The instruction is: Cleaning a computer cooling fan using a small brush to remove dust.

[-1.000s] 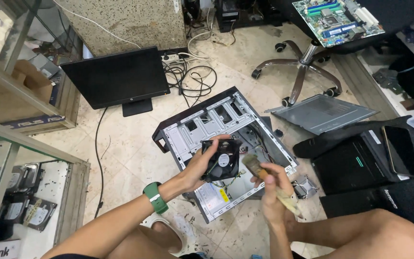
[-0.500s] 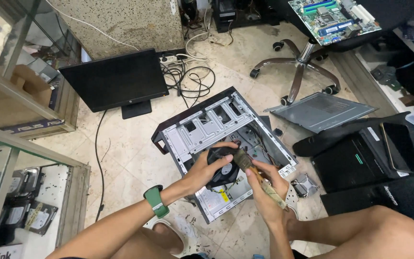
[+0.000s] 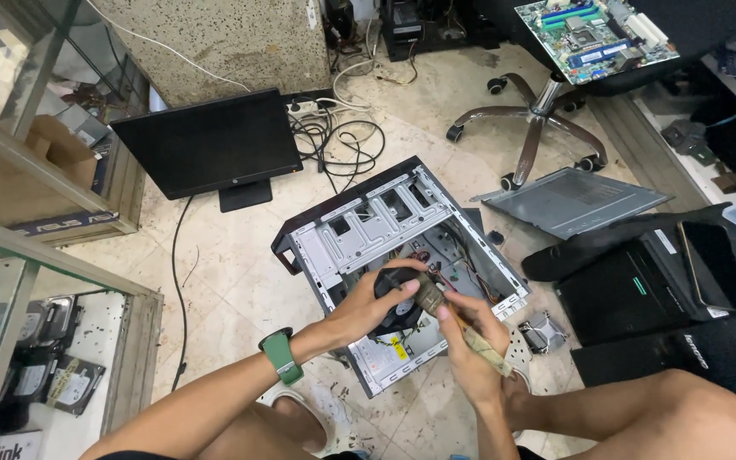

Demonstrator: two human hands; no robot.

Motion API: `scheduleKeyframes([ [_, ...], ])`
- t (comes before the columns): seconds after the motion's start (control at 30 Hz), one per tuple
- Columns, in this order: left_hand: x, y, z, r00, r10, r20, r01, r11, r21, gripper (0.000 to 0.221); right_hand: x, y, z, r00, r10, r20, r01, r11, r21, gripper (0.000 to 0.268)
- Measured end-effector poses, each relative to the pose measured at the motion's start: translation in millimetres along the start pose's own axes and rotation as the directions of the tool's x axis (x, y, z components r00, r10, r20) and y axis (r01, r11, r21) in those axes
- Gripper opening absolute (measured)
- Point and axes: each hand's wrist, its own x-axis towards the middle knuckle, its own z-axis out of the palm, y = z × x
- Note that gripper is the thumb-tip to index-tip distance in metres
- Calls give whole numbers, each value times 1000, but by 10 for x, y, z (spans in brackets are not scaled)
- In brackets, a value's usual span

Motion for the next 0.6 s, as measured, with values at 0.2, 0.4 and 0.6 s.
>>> scheduleKeyframes([
  [0.2,23,-66,-19,997,64,-33,-62,996,68,45,-17,-11,32,999,0,46,-2,999,49,30],
  [0.4,6,2,-9,989,-44,-139,45,999,4,52,98,-40,-4,999,34,-5,-34,999,-32,26],
  [0.6,44,-68,-36,963,-63,-262,53,998,-45,37,83,-126,55,1000,1,5,0,987,-160,20],
])
